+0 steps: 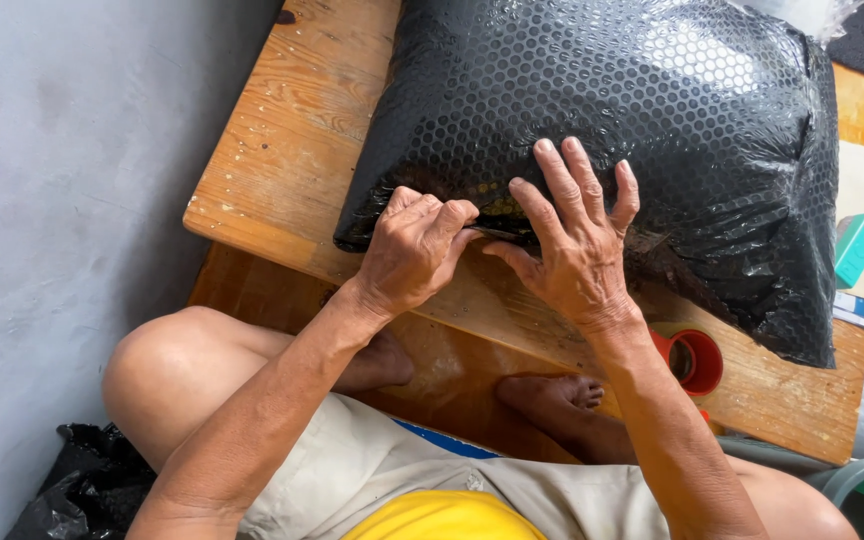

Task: The person packs a large object into a black bubble-wrap bag, tucks the edges, and secures the opening with clear tape pulled from a red dispenser.

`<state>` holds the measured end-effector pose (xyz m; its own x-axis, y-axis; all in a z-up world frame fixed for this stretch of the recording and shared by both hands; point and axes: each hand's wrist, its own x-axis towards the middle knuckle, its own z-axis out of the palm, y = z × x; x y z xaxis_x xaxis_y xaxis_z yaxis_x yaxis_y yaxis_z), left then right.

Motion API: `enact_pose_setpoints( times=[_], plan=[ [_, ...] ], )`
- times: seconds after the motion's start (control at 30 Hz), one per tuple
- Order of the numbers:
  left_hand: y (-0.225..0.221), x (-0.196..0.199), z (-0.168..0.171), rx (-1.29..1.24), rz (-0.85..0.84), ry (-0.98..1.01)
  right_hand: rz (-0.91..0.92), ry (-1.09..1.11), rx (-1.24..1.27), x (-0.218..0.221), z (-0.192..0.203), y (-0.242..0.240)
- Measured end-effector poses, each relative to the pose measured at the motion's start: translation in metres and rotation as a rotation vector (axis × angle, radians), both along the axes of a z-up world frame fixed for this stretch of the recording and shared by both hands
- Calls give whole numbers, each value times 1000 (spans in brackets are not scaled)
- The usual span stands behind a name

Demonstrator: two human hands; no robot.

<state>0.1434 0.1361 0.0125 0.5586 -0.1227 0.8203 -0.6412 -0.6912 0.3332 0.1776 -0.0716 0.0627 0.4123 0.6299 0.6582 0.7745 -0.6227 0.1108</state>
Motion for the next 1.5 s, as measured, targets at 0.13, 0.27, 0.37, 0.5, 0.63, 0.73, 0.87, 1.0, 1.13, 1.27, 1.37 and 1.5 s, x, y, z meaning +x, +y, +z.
enact_pose_setpoints(
  times=[0.13,0.27,0.37,0.5,0.63,0.73,0.87,1.0,1.13,1.27,1.37,1.5],
  plan=[
    [0,1,2,5,21,0,-4,51,43,3,-3,2],
    [1,4,7,-25,73,15,-33,106,73,6,-11,1],
    [-2,4,6,12,119,-1,-42,131,103,6,-8,2],
    [-2,4,6,56,146,0,-48,151,119,8,-10,2],
    [-1,7,3,56,157,20,-28,187,170,9,-5,4],
    [-2,8,3,36,174,46,-17,190,211,16,-1,0],
    [5,12,14,-50,252,56,-47,99,197,19,2,6],
    [16,7,26,39,331,-11,-58,52,195,20,-1,9],
    [5,1,26,53,281,31,-63,16,197,21,-6,10],
    [2,8,16,85,272,142,-60,43,208,15,6,16],
    [1,8,17,46,275,163,-87,29,206,18,4,21],
    [3,10,16,22,269,232,-104,24,189,25,5,18]
  ],
)
